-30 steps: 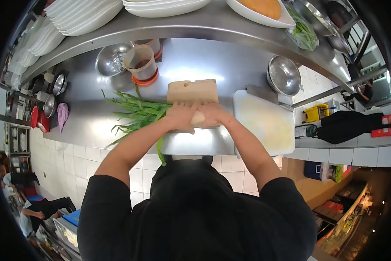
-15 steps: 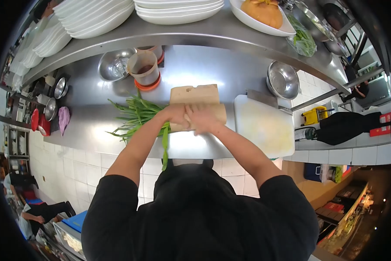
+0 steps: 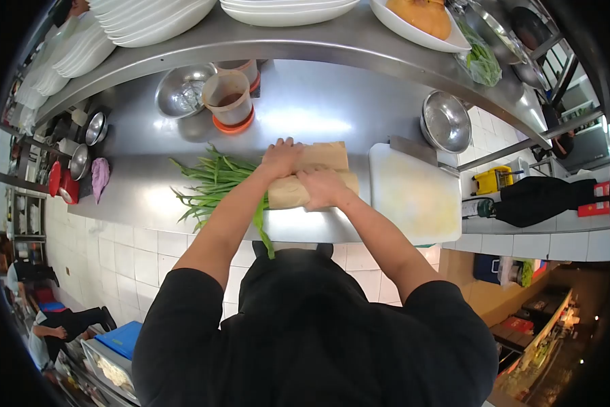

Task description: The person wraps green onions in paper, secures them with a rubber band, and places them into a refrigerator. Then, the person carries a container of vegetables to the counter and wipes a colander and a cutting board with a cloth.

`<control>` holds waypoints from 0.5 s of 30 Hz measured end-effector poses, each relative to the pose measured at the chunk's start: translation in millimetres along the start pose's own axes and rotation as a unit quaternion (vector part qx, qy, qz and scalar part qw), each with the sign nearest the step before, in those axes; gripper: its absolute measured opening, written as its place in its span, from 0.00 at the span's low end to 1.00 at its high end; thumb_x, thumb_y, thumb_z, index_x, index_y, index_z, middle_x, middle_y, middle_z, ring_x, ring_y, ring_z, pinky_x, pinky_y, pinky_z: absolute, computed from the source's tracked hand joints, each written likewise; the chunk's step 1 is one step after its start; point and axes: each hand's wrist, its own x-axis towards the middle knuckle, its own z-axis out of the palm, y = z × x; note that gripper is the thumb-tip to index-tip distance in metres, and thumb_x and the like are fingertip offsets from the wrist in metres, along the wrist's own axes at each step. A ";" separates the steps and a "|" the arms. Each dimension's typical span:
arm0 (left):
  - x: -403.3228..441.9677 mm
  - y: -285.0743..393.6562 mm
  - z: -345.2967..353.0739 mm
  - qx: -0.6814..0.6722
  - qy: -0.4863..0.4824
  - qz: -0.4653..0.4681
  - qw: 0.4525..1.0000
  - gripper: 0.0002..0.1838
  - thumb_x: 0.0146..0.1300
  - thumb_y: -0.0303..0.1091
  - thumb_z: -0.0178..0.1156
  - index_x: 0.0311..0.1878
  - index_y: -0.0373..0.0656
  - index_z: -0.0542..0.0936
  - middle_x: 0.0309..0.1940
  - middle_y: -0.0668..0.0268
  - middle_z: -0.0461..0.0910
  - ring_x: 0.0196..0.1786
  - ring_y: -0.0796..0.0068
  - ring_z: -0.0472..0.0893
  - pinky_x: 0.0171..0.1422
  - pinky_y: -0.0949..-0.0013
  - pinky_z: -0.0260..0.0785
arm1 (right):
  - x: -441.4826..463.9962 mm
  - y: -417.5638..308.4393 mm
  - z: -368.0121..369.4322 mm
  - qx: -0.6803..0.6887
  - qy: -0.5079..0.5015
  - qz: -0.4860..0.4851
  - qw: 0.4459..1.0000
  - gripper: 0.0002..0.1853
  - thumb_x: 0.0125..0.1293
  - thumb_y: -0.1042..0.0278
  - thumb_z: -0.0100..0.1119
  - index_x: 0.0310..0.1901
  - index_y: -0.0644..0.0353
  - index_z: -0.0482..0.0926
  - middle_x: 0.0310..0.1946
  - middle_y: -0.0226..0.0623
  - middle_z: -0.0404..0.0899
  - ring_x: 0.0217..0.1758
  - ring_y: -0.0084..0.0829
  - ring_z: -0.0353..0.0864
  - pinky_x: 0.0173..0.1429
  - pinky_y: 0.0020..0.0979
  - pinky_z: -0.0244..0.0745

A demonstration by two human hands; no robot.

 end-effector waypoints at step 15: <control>-142.7 111.6 21.7 -0.766 0.080 -0.230 0.595 0.11 0.75 0.45 0.63 0.49 0.49 0.81 0.30 0.72 0.80 0.30 0.77 0.79 0.34 0.69 0.73 | -3.1 -6.0 17.0 0.032 -0.019 0.017 0.999 0.27 0.46 0.59 0.73 0.49 0.56 0.81 0.38 0.45 0.88 0.40 0.51 0.87 0.46 0.48 0.82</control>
